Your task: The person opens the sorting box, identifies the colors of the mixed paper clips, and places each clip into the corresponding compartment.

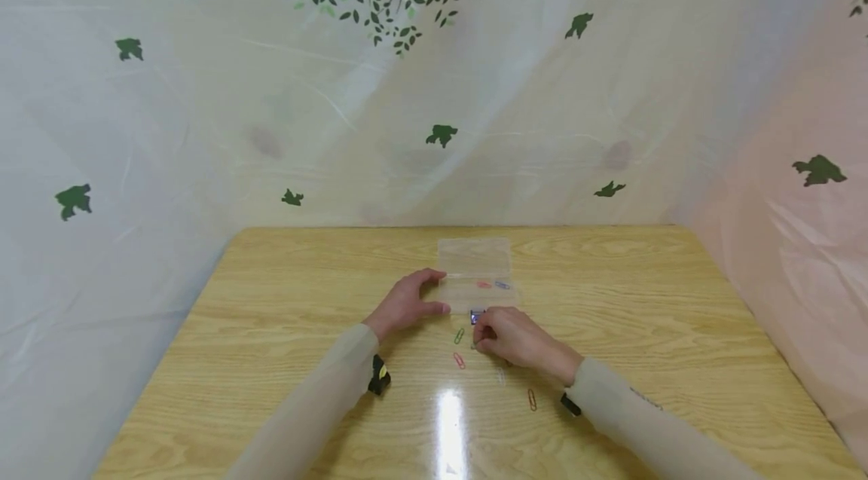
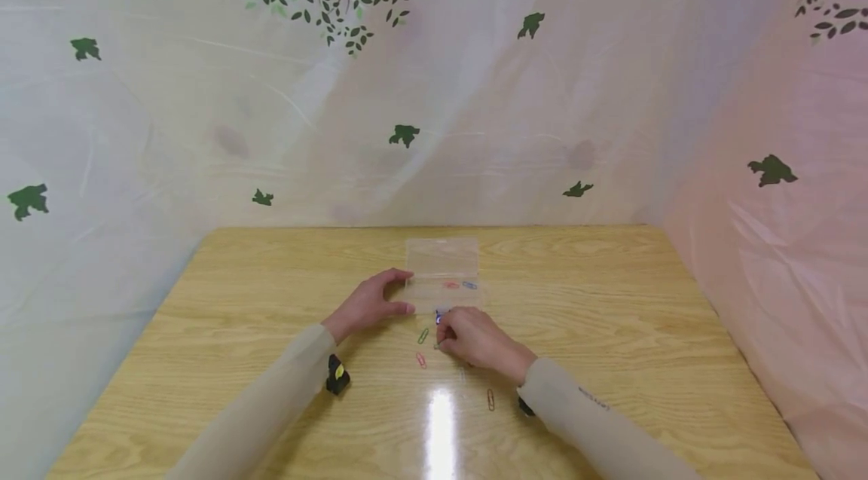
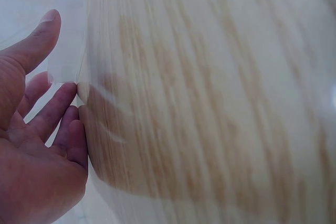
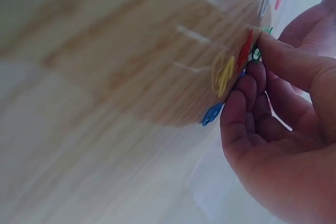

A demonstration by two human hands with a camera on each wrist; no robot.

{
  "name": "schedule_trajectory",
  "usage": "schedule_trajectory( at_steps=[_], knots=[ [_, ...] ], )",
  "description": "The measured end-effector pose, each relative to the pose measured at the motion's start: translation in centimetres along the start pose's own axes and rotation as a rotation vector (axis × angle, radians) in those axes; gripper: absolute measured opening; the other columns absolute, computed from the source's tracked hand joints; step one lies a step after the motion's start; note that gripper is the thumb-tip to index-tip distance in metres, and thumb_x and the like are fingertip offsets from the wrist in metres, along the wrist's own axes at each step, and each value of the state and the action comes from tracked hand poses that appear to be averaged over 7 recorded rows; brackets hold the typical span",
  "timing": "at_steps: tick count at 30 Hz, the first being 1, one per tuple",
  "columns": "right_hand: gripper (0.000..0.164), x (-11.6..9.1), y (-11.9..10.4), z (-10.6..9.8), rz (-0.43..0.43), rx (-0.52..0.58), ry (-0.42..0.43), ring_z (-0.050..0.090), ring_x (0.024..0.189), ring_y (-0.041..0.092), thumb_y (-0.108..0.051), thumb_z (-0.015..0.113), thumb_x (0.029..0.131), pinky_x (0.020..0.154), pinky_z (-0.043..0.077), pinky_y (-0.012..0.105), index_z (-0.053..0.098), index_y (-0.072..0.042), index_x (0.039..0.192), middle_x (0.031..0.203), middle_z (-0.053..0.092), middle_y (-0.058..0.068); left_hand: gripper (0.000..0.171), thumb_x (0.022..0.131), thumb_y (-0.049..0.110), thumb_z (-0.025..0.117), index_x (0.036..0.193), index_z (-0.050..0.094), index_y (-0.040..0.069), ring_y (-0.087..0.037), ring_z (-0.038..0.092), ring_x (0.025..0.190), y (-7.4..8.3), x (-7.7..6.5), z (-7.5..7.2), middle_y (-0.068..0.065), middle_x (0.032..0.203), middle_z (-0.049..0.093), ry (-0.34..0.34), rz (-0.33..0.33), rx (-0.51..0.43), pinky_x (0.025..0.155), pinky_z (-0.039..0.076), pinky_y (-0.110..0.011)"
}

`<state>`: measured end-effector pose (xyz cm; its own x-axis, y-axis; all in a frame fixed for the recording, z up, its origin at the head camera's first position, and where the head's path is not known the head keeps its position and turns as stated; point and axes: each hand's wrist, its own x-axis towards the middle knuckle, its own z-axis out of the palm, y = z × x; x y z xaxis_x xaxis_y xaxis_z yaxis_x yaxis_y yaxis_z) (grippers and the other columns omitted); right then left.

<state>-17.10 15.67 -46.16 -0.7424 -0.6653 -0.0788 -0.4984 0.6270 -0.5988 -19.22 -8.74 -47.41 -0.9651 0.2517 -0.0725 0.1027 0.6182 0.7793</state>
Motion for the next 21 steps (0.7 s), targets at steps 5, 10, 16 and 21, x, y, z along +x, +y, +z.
schedule_trajectory(
  at_steps=[5, 10, 16, 21],
  knots=[
    [0.015, -0.1, 0.0, -0.1, -0.016, 0.013, 0.006, 0.053, 0.068, 0.008, -0.004, 0.073, 0.092, 0.062, 0.044, 0.024, 0.071, -0.016, 0.083, 0.077, 0.060, -0.010, 0.063, 0.090, 0.024, 0.083, 0.146, 0.057, 0.012, -0.031, 0.047, 0.142, 0.0, 0.0, -0.1, -0.011, 0.148, 0.057, -0.004, -0.001, -0.002, 0.121, 0.034, -0.046],
    [0.017, -0.2, 0.0, -0.2, -0.020, 0.026, 0.019, 0.052, 0.067, 0.007, -0.004, 0.073, 0.092, 0.060, 0.044, 0.023, 0.070, -0.017, 0.082, 0.075, 0.060, -0.011, 0.063, 0.090, 0.024, 0.083, 0.146, 0.057, 0.012, -0.031, 0.047, 0.142, 0.0, 0.0, -0.1, -0.011, 0.148, 0.057, -0.004, -0.001, -0.008, 0.121, 0.034, -0.046],
    [0.015, -0.4, -0.3, -0.6, -0.023, 0.046, 0.059, 0.054, 0.070, 0.007, -0.005, 0.074, 0.092, 0.064, 0.046, 0.024, 0.072, -0.018, 0.084, 0.080, 0.064, -0.012, 0.063, 0.090, 0.025, 0.083, 0.146, 0.057, 0.012, -0.032, 0.047, 0.142, 0.0, 0.2, -0.2, -0.011, 0.148, 0.057, -0.010, -0.007, -0.009, 0.121, 0.034, -0.047],
    [0.012, -0.6, -0.8, -1.1, -0.017, 0.056, 0.106, 0.058, 0.077, 0.007, -0.005, 0.075, 0.093, 0.071, 0.051, 0.025, 0.073, -0.016, 0.087, 0.086, 0.067, -0.010, 0.063, 0.090, 0.025, 0.083, 0.146, 0.057, 0.011, -0.032, 0.047, 0.142, 0.0, 0.2, -0.2, -0.012, 0.148, 0.057, -0.014, -0.003, -0.005, 0.121, 0.034, -0.047]
  ],
)
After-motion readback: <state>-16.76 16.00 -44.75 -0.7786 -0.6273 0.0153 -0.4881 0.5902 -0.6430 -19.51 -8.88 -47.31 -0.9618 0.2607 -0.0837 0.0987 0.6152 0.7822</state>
